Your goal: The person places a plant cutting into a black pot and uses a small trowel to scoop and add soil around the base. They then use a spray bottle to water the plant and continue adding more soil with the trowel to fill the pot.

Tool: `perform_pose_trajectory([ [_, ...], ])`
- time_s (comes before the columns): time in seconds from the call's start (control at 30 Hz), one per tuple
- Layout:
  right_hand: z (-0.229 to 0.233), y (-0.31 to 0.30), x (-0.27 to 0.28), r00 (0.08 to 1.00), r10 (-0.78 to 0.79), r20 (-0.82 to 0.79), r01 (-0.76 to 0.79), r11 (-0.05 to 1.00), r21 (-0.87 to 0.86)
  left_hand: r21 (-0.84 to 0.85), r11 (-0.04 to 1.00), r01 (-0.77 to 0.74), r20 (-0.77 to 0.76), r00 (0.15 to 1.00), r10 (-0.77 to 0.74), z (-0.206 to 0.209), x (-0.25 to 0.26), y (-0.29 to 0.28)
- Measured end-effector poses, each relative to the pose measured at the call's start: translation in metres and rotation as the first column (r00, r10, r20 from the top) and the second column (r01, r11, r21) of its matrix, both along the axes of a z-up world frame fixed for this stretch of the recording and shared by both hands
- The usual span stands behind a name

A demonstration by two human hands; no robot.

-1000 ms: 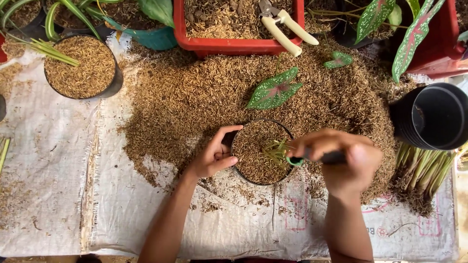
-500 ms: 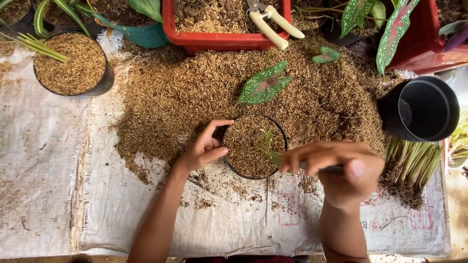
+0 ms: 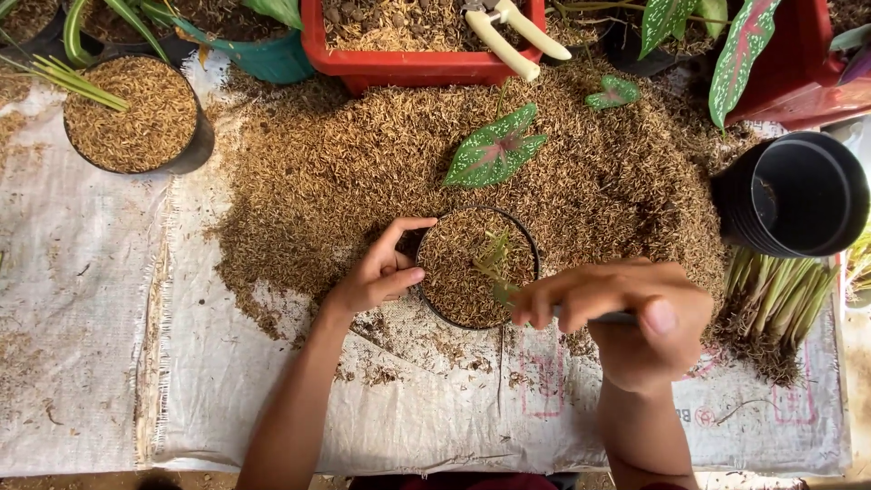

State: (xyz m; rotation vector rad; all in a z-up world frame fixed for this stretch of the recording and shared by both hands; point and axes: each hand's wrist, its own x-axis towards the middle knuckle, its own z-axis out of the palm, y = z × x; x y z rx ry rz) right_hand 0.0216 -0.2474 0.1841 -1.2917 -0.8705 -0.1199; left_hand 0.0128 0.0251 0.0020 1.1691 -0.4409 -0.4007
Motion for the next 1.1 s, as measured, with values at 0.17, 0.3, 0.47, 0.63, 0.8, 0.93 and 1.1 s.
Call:
perform_pose_trajectory([
  [0.17,0.003,0.015,0.002,0.993,0.044,-0.107,-0.053,0.995,-0.081,0.014,1.000,0.001,-0.007,1.000,0.000,0.001,-0.001,0.001],
  [0.3,0.011,0.012,-0.001,0.998,0.028,0.049,-0.023,0.993,-0.113,-0.006,1.000,0.009,-0.022,1.000,-0.009,-0.001,-0.001,0.001],
  [0.47,-0.001,0.012,0.012,0.999,0.033,-0.019,-0.034,0.997,-0.072,-0.033,0.999,0.028,-0.032,0.999,-0.029,-0.001,0.000,0.000],
  [0.63,-0.005,0.010,0.015,0.989,0.093,0.112,-0.089,0.995,-0.045,-0.018,1.000,0.012,-0.044,0.999,-0.013,0.000,-0.001,0.000],
  [0.8,0.003,-0.008,0.031,0.933,0.336,0.127,-0.320,0.939,-0.125,-0.048,0.998,0.027,-0.043,0.999,-0.029,-0.003,0.000,0.000],
  [0.93,-0.005,0.005,0.025,0.947,0.304,0.105,-0.297,0.952,-0.077,-0.014,1.000,0.017,-0.041,0.999,-0.017,-0.003,-0.001,0.002],
  [1.1,0.009,-0.015,0.032,0.887,0.459,0.044,-0.456,0.887,-0.071,-0.016,1.000,0.025,-0.030,0.999,-0.025,-0.003,-0.001,0.001],
])
